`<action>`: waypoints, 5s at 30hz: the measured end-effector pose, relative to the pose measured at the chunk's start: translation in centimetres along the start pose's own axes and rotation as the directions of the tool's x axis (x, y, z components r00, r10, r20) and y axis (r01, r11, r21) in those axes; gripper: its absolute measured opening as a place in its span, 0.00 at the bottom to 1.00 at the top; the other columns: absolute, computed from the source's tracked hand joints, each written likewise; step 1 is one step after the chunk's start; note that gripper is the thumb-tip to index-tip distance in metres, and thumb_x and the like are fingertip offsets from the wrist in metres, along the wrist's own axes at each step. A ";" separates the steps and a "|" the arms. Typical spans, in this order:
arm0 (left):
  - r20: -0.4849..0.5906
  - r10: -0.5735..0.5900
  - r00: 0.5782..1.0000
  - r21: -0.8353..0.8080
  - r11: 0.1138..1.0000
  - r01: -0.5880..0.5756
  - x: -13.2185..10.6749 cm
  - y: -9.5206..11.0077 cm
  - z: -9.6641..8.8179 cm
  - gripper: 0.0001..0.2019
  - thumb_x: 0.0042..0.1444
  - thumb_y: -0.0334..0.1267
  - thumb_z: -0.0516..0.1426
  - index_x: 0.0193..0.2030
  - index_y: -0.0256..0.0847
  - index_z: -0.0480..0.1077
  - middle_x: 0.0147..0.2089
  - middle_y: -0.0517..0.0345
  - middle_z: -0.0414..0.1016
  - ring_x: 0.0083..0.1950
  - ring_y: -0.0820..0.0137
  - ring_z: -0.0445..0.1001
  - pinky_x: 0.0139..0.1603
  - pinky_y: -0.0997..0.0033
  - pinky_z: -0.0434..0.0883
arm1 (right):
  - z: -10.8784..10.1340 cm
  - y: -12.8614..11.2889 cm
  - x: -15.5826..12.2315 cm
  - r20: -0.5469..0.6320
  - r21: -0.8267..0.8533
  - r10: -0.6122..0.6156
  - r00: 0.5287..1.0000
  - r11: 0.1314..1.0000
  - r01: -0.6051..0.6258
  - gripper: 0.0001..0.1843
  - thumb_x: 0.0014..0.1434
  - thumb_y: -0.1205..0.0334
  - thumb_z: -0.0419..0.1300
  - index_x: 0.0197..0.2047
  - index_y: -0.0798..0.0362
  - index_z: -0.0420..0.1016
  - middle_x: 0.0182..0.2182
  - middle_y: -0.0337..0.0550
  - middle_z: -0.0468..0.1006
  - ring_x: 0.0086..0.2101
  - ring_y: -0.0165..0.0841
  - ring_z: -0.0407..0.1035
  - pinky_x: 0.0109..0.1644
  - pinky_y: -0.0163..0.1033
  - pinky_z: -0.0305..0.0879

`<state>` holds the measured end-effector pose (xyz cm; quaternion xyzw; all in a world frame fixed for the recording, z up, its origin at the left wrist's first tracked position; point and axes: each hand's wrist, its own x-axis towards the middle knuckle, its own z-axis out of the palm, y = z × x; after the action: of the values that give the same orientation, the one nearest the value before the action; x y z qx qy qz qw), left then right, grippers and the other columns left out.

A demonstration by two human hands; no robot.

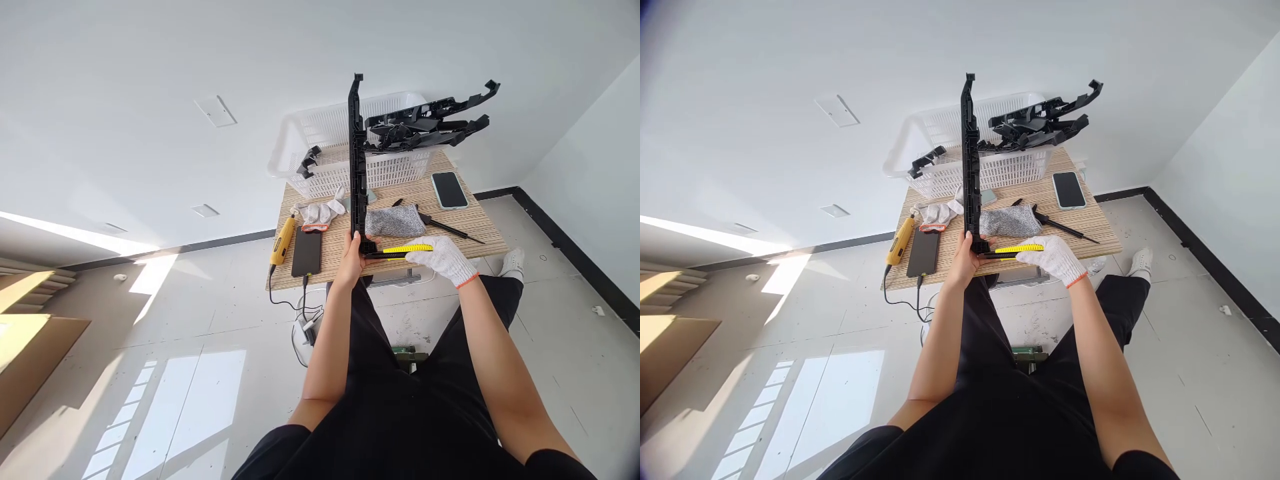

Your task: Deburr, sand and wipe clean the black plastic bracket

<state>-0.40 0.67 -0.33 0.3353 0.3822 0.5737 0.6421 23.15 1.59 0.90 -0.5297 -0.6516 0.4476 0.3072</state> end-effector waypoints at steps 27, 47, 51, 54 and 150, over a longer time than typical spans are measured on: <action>0.012 -0.179 0.984 -0.031 0.983 0.179 -0.1 0.5 0.0 0.19 0.60 0.53 0.61 0.41 0.36 0.70 0.35 0.53 0.75 0.43 0.65 0.78 0.48 0.62 0.77 | -0.2 0.2 -0.1 -0.136 0.307 0.145 0.980 0.947 -0.098 0.21 0.47 0.49 0.71 0.41 0.53 0.82 0.24 0.41 0.75 0.20 0.26 0.58 0.20 0.34 0.54; 0.056 -0.222 0.973 -0.043 0.973 0.225 0.0 0.9 0.1 0.08 0.59 0.37 0.55 0.46 0.42 0.66 0.33 0.60 0.75 0.36 0.68 0.79 0.39 0.68 0.74 | 0.1 -0.2 0.3 -0.092 0.269 0.173 0.981 0.952 -0.143 0.20 0.47 0.48 0.71 0.39 0.54 0.82 0.23 0.43 0.75 0.19 0.26 0.58 0.20 0.33 0.51; 0.012 -0.264 0.964 -0.060 0.963 0.264 0.3 0.6 -0.2 0.15 0.62 0.49 0.56 0.46 0.40 0.69 0.31 0.57 0.74 0.35 0.67 0.79 0.39 0.69 0.74 | 1.0 -0.6 0.6 -0.160 0.192 0.129 0.979 0.976 -0.098 0.25 0.46 0.45 0.71 0.41 0.57 0.82 0.23 0.41 0.74 0.19 0.26 0.58 0.20 0.33 0.53; -0.012 -0.271 0.963 -0.066 0.961 0.269 0.3 0.6 -0.4 0.22 0.62 0.59 0.55 0.44 0.40 0.70 0.32 0.57 0.74 0.35 0.68 0.79 0.38 0.71 0.74 | 1.5 -0.8 0.5 -0.267 0.187 0.103 0.958 0.981 -0.053 0.28 0.48 0.43 0.70 0.44 0.56 0.82 0.23 0.40 0.73 0.20 0.26 0.58 0.20 0.33 0.54; 0.040 -0.237 0.971 0.214 0.951 0.223 -1.4 1.7 -0.1 0.21 0.43 0.46 0.69 0.40 0.43 0.67 0.39 0.58 0.71 0.49 0.62 0.74 0.34 0.72 0.69 | 2.8 -2.4 0.4 -0.164 0.139 0.044 0.986 0.990 -0.021 0.27 0.48 0.45 0.70 0.47 0.54 0.81 0.27 0.41 0.77 0.22 0.28 0.62 0.24 0.35 0.59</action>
<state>-1.40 -0.54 1.22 0.3723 0.4552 0.4408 0.6782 19.58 1.19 1.87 -0.5536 -0.5829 0.4503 0.3886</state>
